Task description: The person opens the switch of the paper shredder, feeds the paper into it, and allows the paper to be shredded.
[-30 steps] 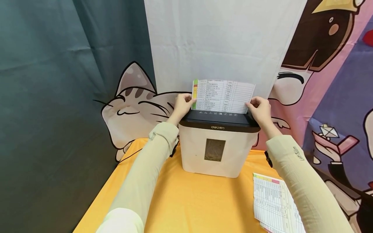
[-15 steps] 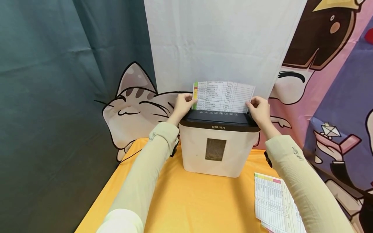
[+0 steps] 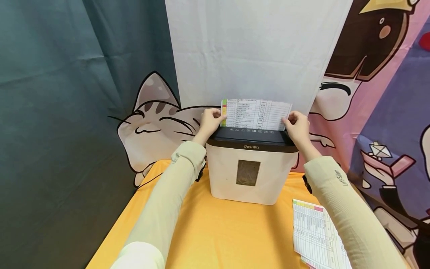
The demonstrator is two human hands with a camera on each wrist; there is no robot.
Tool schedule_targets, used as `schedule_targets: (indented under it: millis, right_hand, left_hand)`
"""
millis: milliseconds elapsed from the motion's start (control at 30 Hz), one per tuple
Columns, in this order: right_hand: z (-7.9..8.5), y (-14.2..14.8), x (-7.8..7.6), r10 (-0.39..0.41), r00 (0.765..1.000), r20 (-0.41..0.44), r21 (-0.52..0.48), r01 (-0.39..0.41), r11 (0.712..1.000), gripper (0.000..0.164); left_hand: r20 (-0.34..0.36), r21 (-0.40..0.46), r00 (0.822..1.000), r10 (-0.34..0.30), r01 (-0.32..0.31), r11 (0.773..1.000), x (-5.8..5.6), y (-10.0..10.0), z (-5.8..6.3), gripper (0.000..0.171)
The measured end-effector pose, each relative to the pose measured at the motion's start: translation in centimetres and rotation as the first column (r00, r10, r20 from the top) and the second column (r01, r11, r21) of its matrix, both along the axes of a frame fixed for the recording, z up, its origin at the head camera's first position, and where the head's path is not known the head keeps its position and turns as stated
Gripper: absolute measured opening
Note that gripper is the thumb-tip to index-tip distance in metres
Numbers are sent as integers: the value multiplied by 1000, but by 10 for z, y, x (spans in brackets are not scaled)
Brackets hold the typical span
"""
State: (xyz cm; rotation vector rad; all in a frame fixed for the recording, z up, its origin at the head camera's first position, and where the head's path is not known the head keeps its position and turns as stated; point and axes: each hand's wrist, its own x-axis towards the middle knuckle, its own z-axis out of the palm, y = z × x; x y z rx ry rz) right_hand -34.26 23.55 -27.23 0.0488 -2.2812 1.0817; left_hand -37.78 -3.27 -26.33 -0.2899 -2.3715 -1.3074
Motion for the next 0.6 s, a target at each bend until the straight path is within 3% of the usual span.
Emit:
schedule_targets:
  millis: [600]
  right_hand:
    - [-3, 0, 2, 34, 999, -2, 48, -34, 998, 17]
  left_hand:
    - [4, -41, 1000, 18, -18, 999, 6, 1, 0, 17]
